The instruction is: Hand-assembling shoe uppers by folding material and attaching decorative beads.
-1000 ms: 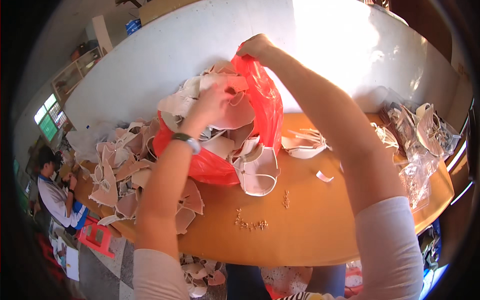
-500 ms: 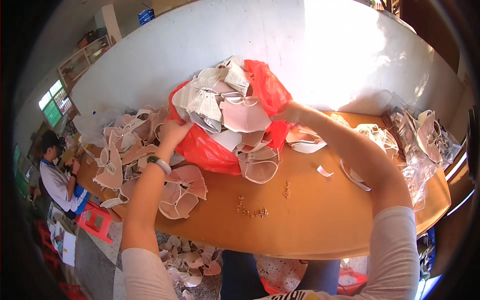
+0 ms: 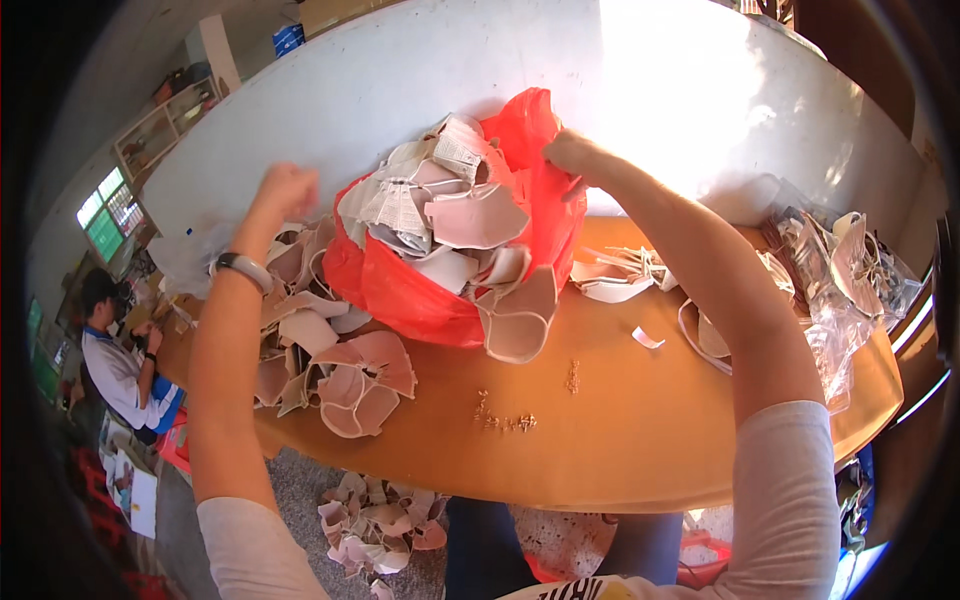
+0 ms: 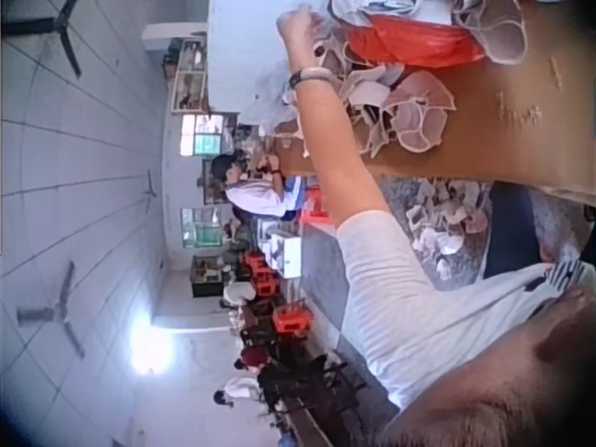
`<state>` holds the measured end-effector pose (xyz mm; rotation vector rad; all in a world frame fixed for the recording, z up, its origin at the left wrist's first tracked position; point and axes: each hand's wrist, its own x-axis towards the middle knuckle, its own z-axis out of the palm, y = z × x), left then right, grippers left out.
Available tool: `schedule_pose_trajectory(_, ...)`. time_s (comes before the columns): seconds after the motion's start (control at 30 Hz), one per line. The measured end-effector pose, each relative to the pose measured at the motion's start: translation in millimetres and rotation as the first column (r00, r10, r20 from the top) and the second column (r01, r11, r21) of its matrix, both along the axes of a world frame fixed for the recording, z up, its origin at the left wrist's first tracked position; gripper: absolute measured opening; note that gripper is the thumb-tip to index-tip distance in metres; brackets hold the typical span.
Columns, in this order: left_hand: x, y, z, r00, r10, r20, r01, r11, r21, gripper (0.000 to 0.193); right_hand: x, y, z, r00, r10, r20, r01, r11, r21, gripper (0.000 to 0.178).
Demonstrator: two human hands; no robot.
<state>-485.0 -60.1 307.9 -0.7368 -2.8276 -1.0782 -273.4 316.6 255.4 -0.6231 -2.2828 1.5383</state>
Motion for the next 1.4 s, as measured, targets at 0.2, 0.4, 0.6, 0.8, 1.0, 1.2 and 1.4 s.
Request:
schedule_pose_trajectory(0.2, 41, 10, -112, 0.932, -0.136, 0.335, 0.162, 0.985, -0.051, 0.06, 65, -65, -67, 0.99, -0.132, 0.051, -0.011, 0.292, 0.956, 0.033)
schedule_pose_trajectory(0.4, 25, 39, -148, 0.823, -0.286, 0.49, 0.216, 0.957, 0.194, 0.036, 107, -123, -186, 0.923, 0.195, 0.333, -0.378, 0.283, 0.881, 0.043)
schedule_pose_trajectory(0.6, 13, 4, -97, 0.937, -0.223, 0.269, -0.035, 0.706, 0.708, 0.016, 9, -104, -133, 0.926, 0.374, -0.055, -0.248, 0.713, 0.656, 0.007)
schedule_pose_trajectory(0.8, 39, -9, -70, 0.867, -0.458, 0.198, -0.008, 0.384, 0.923, 0.016, -44, -86, -91, 0.967, 0.242, -0.072, -0.166, 0.825, 0.54, 0.044)
schedule_pose_trajectory(1.0, 43, 8, -83, 0.942, -0.122, -0.311, 0.109, 0.992, -0.059, 0.02, -34, -106, -147, 0.909, 0.406, 0.096, -0.39, 0.747, 0.538, 0.045)
schedule_pose_trajectory(1.2, -8, -26, -24, 0.623, 0.082, -0.778, -0.538, 0.766, -0.351, 0.017, 14, -81, -114, 0.843, 0.526, 0.113, -0.495, 0.674, 0.549, 0.057)
schedule_pose_trajectory(1.4, 9, -8, 23, 0.667, -0.018, -0.744, -0.425, 0.812, -0.401, 0.017, 54, 1, -102, 0.767, -0.059, 0.639, -0.641, -0.006, 0.768, 0.014)
